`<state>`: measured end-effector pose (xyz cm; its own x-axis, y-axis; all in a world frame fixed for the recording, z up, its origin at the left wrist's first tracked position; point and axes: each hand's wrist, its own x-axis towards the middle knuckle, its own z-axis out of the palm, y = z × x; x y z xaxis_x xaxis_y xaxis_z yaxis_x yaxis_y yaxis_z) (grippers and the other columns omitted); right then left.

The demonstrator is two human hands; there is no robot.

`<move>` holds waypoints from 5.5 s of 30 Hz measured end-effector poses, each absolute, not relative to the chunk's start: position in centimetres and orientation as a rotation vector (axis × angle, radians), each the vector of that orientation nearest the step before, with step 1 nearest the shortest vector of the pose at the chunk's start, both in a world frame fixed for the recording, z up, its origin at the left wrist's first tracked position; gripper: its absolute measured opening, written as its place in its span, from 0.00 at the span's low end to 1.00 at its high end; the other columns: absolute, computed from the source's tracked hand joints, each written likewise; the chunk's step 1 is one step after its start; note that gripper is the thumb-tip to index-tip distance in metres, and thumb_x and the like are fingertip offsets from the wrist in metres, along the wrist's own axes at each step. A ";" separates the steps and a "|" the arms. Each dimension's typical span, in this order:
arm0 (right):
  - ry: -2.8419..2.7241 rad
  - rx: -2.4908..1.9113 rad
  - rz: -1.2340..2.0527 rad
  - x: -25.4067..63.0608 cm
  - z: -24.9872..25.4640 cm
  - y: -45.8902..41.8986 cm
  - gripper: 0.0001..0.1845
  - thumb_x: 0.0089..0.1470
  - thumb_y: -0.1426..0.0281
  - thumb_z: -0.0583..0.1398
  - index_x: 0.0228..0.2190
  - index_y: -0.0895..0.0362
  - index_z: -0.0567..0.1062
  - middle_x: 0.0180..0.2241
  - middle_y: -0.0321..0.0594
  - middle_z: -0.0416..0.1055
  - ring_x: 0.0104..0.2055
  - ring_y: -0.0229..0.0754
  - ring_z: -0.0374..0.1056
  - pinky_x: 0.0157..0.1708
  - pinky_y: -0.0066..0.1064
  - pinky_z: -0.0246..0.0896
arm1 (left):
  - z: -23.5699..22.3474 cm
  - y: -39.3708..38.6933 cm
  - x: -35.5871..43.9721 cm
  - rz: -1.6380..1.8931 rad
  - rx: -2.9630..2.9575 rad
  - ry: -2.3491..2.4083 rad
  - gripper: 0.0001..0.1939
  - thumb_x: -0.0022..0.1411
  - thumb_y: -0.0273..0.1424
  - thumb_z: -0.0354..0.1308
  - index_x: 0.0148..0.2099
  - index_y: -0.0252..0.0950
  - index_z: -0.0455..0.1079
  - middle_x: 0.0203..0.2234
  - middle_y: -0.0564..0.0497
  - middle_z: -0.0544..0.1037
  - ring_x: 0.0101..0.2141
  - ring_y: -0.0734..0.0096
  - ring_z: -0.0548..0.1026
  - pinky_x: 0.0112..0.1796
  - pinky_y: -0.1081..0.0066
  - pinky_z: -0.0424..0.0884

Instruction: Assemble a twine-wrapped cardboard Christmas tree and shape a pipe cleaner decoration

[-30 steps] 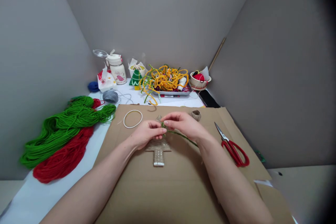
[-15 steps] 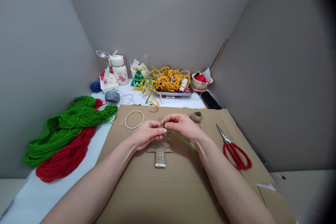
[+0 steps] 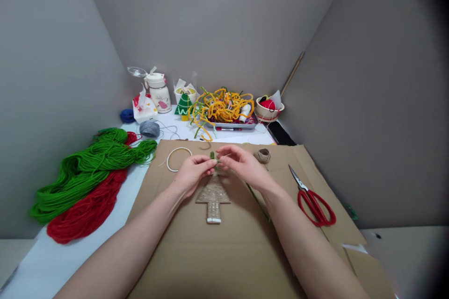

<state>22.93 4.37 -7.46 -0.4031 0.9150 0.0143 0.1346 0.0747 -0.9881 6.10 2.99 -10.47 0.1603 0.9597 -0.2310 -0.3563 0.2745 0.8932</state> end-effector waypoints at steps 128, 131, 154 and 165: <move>-1.748 -1.026 1.154 22.8 -7.7 4.5 0.07 0.50 0.69 0.56 0.31 0.59 0.71 0.27 0.34 0.67 0.29 0.34 0.62 0.31 0.26 0.58 | -9.7 1.5 7.0 1.381 1.500 1.175 0.11 0.49 0.28 0.63 0.38 0.38 0.72 0.30 0.51 0.74 0.31 0.72 0.70 0.37 0.73 0.65; -1.727 -1.035 1.124 22.2 -8.3 4.3 0.07 0.51 0.68 0.56 0.31 0.58 0.72 0.27 0.35 0.68 0.29 0.35 0.63 0.32 0.27 0.58 | -9.7 1.3 6.9 1.429 1.621 1.266 0.06 0.49 0.28 0.62 0.33 0.39 0.73 0.27 0.52 0.73 0.29 0.72 0.67 0.36 0.74 0.62; -1.765 -1.030 0.847 21.7 -9.9 4.3 0.04 0.51 0.72 0.57 0.29 0.58 0.73 0.29 0.37 0.69 0.31 0.37 0.63 0.33 0.27 0.57 | -10.0 1.4 6.7 1.306 1.767 1.436 0.09 0.59 0.35 0.53 0.33 0.34 0.70 0.27 0.51 0.73 0.29 0.73 0.70 0.33 0.73 0.64; -1.841 -0.784 0.833 22.1 -9.2 4.1 0.07 0.52 0.78 0.55 0.29 0.57 0.72 0.30 0.38 0.68 0.35 0.38 0.65 0.39 0.30 0.60 | -8.2 2.4 5.8 0.910 0.856 0.974 0.10 0.54 0.33 0.60 0.28 0.30 0.69 0.21 0.52 0.71 0.19 0.84 0.65 0.21 0.83 0.59</move>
<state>22.14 4.09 -9.22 -0.3579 0.7977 0.4854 0.1620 0.5650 -0.8090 5.81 2.41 -8.18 0.2827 0.9111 -0.3000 -0.2377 0.3695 0.8983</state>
